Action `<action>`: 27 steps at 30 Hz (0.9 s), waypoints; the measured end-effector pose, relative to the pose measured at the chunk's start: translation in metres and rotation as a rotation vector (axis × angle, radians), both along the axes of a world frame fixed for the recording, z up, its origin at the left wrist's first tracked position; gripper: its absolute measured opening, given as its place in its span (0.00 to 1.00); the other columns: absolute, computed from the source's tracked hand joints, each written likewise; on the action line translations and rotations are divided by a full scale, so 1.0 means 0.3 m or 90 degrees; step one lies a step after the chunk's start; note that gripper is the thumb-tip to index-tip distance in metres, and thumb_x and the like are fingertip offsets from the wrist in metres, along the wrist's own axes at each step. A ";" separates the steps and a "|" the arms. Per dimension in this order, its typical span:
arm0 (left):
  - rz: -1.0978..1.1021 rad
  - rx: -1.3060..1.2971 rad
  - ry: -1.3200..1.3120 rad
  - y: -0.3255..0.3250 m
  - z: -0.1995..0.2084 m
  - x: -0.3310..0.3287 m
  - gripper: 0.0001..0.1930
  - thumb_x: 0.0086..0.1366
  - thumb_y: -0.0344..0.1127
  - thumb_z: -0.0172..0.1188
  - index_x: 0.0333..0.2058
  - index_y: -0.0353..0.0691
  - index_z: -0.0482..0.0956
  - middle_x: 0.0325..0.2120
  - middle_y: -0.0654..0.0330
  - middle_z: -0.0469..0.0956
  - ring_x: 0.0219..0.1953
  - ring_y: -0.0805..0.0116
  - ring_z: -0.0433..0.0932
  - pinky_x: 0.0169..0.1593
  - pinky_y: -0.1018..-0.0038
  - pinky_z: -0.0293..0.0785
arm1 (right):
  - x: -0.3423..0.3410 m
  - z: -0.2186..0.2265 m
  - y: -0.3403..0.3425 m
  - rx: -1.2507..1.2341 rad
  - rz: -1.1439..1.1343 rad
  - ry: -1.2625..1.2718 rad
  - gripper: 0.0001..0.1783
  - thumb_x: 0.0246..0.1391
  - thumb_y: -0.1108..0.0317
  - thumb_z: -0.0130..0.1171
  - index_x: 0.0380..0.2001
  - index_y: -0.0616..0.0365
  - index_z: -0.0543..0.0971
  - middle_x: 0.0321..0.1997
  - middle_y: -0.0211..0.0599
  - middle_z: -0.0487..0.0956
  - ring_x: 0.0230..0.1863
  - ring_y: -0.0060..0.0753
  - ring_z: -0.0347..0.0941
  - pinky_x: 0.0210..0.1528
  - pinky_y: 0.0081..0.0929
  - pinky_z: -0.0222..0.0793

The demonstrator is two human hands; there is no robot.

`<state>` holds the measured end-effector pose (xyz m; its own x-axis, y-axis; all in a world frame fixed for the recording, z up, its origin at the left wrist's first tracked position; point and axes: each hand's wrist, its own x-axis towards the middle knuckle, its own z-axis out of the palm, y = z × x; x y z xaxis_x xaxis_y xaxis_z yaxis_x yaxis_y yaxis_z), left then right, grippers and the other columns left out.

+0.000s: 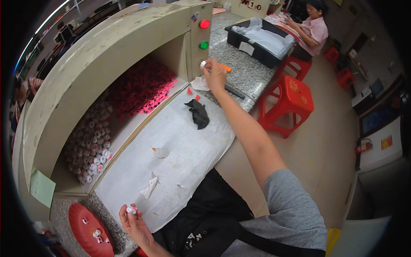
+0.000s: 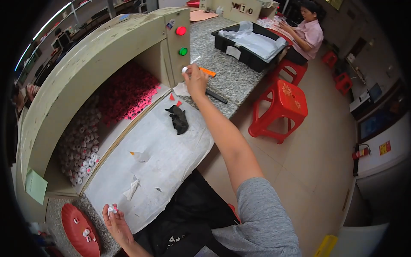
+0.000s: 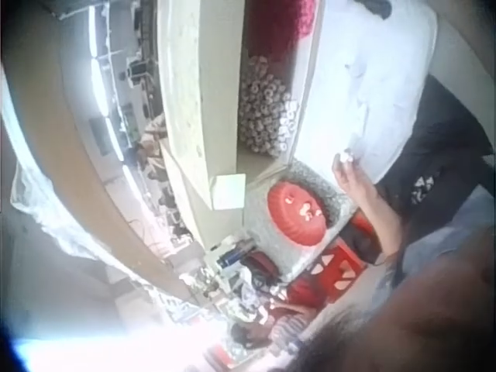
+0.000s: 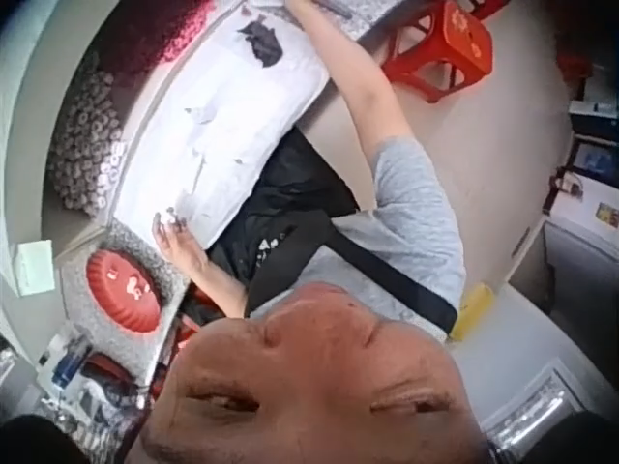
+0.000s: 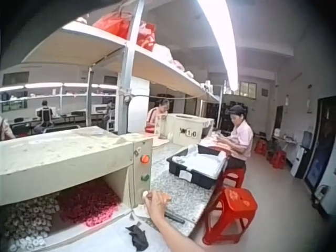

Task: Applying glue to small toy components and joining them together.

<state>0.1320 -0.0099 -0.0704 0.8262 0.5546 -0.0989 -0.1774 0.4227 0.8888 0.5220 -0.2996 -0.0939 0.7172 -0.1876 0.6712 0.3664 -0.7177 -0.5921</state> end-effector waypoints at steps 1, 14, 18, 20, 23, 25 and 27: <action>-0.002 0.003 -0.007 0.000 0.000 -0.002 0.14 0.56 0.29 0.48 0.42 0.35 0.63 0.34 0.57 0.69 0.35 0.73 0.68 0.36 0.81 0.65 | 0.002 0.003 0.000 -0.001 -0.017 -0.002 0.15 0.34 0.68 0.58 0.28 0.54 0.66 0.23 0.30 0.72 0.31 0.33 0.67 0.36 0.31 0.53; 0.007 0.011 -0.020 0.002 0.010 0.003 0.15 0.55 0.28 0.47 0.42 0.34 0.62 0.34 0.52 0.68 0.32 0.73 0.67 0.35 0.81 0.64 | 0.011 0.004 -0.014 -0.041 -0.057 -0.042 0.14 0.35 0.66 0.59 0.28 0.53 0.68 0.22 0.29 0.71 0.27 0.28 0.68 0.34 0.28 0.56; 0.016 0.028 0.001 0.011 0.016 0.010 0.14 0.55 0.28 0.48 0.41 0.34 0.64 0.34 0.55 0.68 0.32 0.74 0.68 0.35 0.80 0.65 | 0.003 0.013 -0.001 -0.047 -0.048 -0.047 0.15 0.35 0.66 0.59 0.29 0.53 0.68 0.22 0.28 0.71 0.27 0.27 0.68 0.34 0.27 0.56; 0.029 0.144 0.031 0.017 0.054 0.067 0.14 0.54 0.29 0.49 0.40 0.33 0.65 0.34 0.56 0.68 0.33 0.74 0.68 0.36 0.80 0.64 | 0.005 0.003 0.016 -0.016 -0.029 -0.038 0.16 0.35 0.66 0.59 0.31 0.54 0.68 0.23 0.28 0.72 0.27 0.26 0.68 0.35 0.27 0.56; -0.047 0.389 0.073 0.049 0.148 0.263 0.15 0.54 0.29 0.49 0.41 0.32 0.65 0.34 0.59 0.68 0.34 0.74 0.67 0.39 0.80 0.63 | 0.022 -0.021 0.011 -0.040 -0.036 -0.065 0.17 0.35 0.67 0.59 0.32 0.56 0.68 0.24 0.31 0.72 0.26 0.26 0.69 0.32 0.24 0.62; -0.084 0.547 -0.022 0.107 0.138 0.460 0.14 0.53 0.28 0.49 0.41 0.34 0.66 0.34 0.63 0.69 0.33 0.76 0.67 0.39 0.81 0.62 | 0.029 -0.020 -0.035 -0.019 -0.017 -0.068 0.15 0.37 0.68 0.57 0.32 0.58 0.68 0.24 0.33 0.72 0.25 0.26 0.69 0.29 0.22 0.63; -0.037 0.849 0.057 0.178 0.165 0.615 0.14 0.52 0.30 0.49 0.40 0.42 0.68 0.33 0.57 0.70 0.33 0.64 0.69 0.40 0.73 0.62 | 0.009 0.017 -0.043 -0.027 0.003 -0.034 0.14 0.39 0.69 0.56 0.32 0.58 0.68 0.25 0.34 0.73 0.26 0.25 0.70 0.29 0.21 0.64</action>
<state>0.3165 0.0434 -0.0209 0.8706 0.2338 0.4328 -0.1091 -0.7661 0.6334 0.5246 -0.3125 -0.0887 0.6805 -0.1553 0.7161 0.4001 -0.7400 -0.5407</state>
